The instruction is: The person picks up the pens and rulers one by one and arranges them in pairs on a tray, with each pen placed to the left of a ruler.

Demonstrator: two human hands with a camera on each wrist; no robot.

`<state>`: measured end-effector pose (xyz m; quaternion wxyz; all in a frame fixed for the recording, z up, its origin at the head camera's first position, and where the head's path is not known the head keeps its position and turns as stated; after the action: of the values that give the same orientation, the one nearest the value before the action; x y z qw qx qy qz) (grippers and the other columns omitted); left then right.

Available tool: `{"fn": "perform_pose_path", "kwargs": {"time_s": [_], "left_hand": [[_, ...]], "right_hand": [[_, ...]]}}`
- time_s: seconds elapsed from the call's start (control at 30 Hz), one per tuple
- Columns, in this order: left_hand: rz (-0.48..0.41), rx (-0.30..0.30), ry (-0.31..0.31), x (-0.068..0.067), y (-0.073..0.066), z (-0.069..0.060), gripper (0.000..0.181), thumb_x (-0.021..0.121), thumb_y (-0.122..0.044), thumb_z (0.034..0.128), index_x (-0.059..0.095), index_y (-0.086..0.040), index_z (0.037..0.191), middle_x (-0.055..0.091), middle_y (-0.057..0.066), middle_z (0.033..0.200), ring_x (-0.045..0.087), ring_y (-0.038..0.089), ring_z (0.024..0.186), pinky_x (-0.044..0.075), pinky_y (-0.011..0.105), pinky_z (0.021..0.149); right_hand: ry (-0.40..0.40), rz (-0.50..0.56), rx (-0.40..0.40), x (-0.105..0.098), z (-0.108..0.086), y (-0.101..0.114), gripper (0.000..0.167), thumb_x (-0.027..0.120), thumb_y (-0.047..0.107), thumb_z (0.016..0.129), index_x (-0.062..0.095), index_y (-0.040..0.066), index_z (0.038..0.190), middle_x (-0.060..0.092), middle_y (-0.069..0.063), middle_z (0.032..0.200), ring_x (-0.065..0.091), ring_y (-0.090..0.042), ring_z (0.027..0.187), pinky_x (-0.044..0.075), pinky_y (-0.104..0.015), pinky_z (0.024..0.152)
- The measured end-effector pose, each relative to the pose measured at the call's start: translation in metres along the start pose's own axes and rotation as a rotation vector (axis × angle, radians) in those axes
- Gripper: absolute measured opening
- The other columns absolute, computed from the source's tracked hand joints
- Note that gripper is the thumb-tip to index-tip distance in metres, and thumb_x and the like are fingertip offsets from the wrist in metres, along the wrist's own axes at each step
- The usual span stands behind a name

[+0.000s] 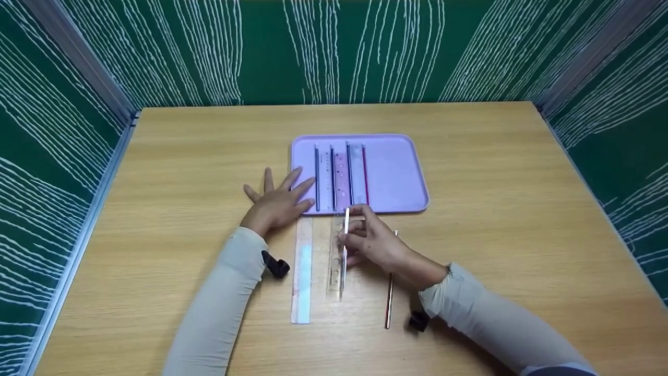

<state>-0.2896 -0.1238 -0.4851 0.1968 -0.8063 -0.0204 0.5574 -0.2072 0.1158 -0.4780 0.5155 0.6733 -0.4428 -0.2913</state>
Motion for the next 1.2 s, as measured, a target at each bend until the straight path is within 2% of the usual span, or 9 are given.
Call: {"fn": "perform_pose_path", "kwargs": {"time_s": [0.23,0.33,0.43,0.63,0.7,0.87,1.0,1.2], "left_hand": [[0.007,0.0,-0.001,0.0,0.0,0.0,0.061,0.032,-0.069,0.1016,0.014,-0.056,0.158,-0.01,-0.018,0.172,-0.024,0.054,0.15,-0.018,0.09,0.097],[0.002,-0.001,0.004,0.0,0.0,-0.001,0.061,0.032,-0.069,0.1016,0.014,-0.056,0.158,-0.01,-0.018,0.172,-0.025,0.054,0.15,-0.018,0.09,0.097],[0.005,0.0,0.008,0.0,0.0,0.0,0.061,0.031,-0.069,0.1018,0.012,-0.056,0.158,-0.011,-0.018,0.172,-0.025,0.054,0.15,-0.018,0.09,0.097],[0.01,-0.003,0.003,-0.001,-0.001,0.0,0.061,0.031,-0.07,0.1014,0.013,-0.056,0.158,-0.01,-0.017,0.172,-0.024,0.053,0.15,-0.018,0.089,0.097],[0.01,-0.004,0.003,-0.001,-0.001,0.0,0.061,0.031,-0.07,0.1013,0.013,-0.056,0.158,-0.01,-0.017,0.172,-0.025,0.053,0.15,-0.018,0.089,0.097],[0.008,-0.007,0.009,0.0,0.0,0.0,0.061,0.031,-0.069,0.1016,0.013,-0.056,0.158,-0.01,-0.018,0.172,-0.025,0.053,0.15,-0.018,0.089,0.097],[0.005,-0.006,0.011,0.0,0.0,0.0,0.061,0.032,-0.07,0.1014,0.013,-0.056,0.158,-0.011,-0.018,0.172,-0.025,0.053,0.15,-0.018,0.089,0.097],[-0.016,-0.009,0.018,-0.001,0.0,-0.001,0.06,0.033,-0.069,0.1019,0.013,-0.057,0.158,-0.011,-0.019,0.171,-0.028,0.051,0.15,-0.021,0.088,0.097]], "right_hand": [[0.0,-0.018,0.016,-0.006,0.0,0.001,0.06,0.054,0.005,0.103,0.029,0.02,0.156,0.059,-0.014,0.109,0.065,-0.023,0.066,0.063,-0.045,0.059],[-0.022,-0.014,0.034,-0.009,0.0,0.003,0.06,0.051,0.007,0.104,0.028,0.021,0.158,0.057,-0.011,0.109,0.063,-0.021,0.067,0.062,-0.042,0.054],[-0.043,0.001,0.047,-0.012,-0.001,0.006,0.065,0.052,0.004,0.1,0.028,0.02,0.158,0.055,-0.01,0.111,0.062,-0.021,0.07,0.06,-0.038,0.052],[-0.04,0.029,0.048,-0.02,-0.001,0.012,0.08,0.061,-0.004,0.089,0.028,0.018,0.158,0.051,-0.011,0.118,0.068,-0.026,0.078,0.061,-0.037,0.058],[-0.033,0.035,0.041,-0.022,-0.001,0.013,0.077,0.062,-0.005,0.088,0.031,0.013,0.156,0.052,-0.011,0.117,0.069,-0.025,0.079,0.062,-0.037,0.061],[-0.015,0.055,0.038,-0.026,0.0,0.012,0.054,0.062,-0.003,0.093,0.04,0.0,0.142,0.058,-0.009,0.106,0.069,-0.023,0.076,0.063,-0.039,0.063],[-0.036,0.02,0.035,-0.033,0.001,0.01,0.046,0.062,0.004,0.098,0.042,0.005,0.14,0.061,-0.009,0.103,0.07,-0.022,0.075,0.062,-0.036,0.058],[-0.089,-0.001,0.024,-0.045,0.009,0.012,0.049,0.058,0.009,0.102,0.039,0.011,0.146,0.061,-0.008,0.103,0.07,-0.02,0.068,0.06,-0.034,0.051]]}}
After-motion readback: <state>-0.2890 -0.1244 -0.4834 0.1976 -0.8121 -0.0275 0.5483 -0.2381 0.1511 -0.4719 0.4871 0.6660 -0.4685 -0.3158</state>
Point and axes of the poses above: each hand's wrist, its own z-axis towards the middle knuckle, its own x-axis out of the palm, y = z × x, the point moved 2 cm from there along z, towards the middle knuckle
